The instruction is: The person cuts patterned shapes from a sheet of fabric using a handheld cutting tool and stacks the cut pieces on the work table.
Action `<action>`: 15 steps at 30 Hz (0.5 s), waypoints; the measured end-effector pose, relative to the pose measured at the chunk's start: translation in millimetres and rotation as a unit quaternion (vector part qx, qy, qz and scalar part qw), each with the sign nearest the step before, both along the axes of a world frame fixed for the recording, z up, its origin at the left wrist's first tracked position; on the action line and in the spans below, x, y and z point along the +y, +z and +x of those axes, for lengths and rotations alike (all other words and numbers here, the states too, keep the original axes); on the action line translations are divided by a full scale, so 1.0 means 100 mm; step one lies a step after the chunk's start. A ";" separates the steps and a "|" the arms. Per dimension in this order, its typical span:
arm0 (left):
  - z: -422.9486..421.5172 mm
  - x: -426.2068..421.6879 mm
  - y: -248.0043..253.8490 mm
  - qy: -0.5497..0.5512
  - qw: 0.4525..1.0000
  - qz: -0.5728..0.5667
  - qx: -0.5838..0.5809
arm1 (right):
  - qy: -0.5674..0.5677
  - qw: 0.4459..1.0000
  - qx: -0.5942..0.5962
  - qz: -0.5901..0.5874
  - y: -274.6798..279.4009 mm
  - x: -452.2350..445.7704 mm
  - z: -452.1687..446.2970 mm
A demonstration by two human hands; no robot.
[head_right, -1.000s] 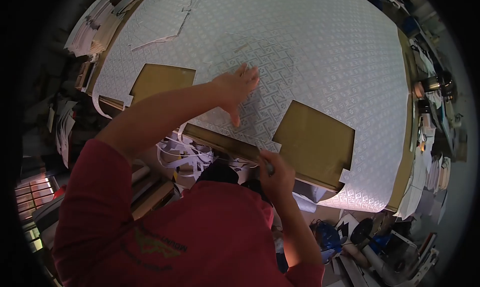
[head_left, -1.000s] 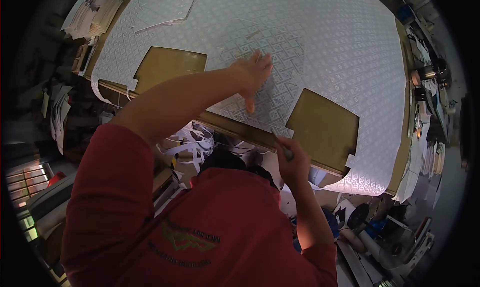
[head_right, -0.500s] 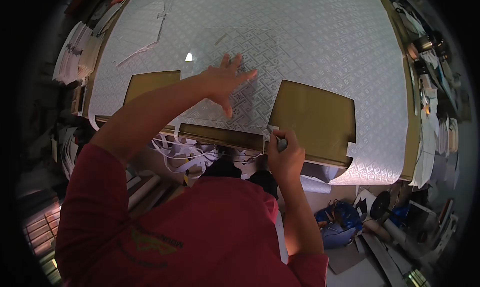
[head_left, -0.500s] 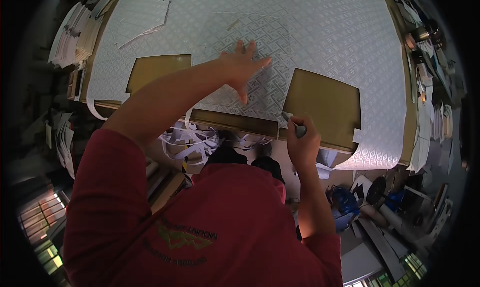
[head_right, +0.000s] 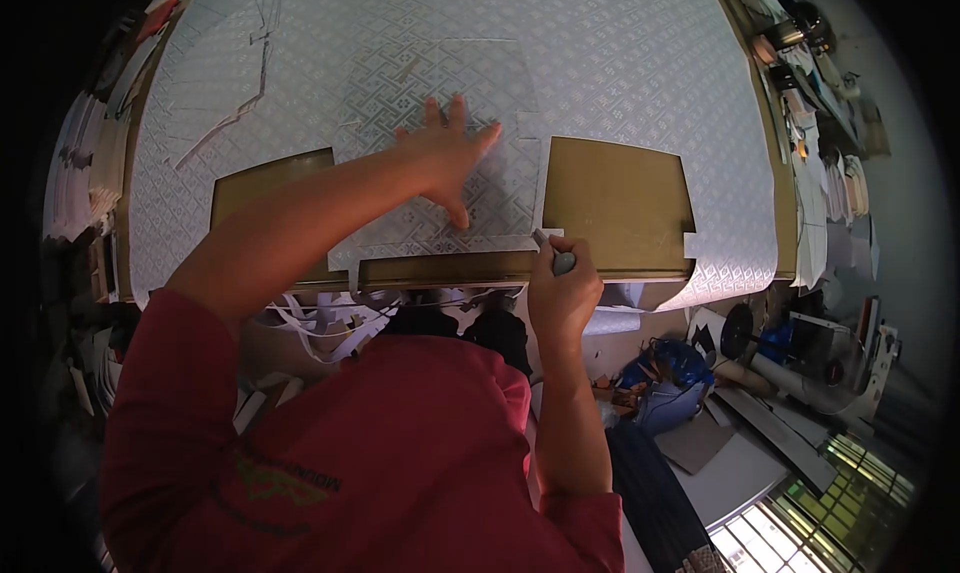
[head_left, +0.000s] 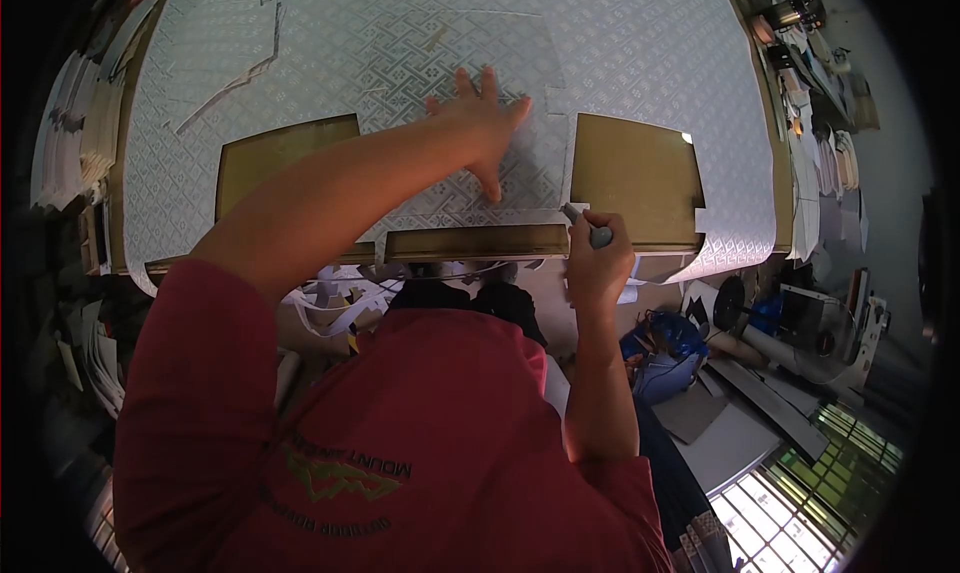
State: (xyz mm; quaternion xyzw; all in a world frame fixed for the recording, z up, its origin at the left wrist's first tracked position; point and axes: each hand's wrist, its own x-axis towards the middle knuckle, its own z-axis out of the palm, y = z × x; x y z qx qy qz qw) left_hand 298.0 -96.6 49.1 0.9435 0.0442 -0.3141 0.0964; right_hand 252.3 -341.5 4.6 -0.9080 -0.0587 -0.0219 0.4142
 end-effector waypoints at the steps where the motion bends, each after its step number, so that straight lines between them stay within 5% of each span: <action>1: 0.00 0.01 0.00 -0.001 1.000 0.001 0.000 | -0.009 1.000 -0.002 -0.002 -0.01 0.02 -0.01; 10: 0.06 0.00 -0.01 -0.011 1.000 0.013 0.022 | -0.035 0.996 -0.058 0.054 -0.19 0.07 -0.19; 15: 0.08 0.00 -0.02 -0.011 1.000 0.009 0.026 | -0.019 0.998 -0.033 0.057 -0.28 0.39 0.57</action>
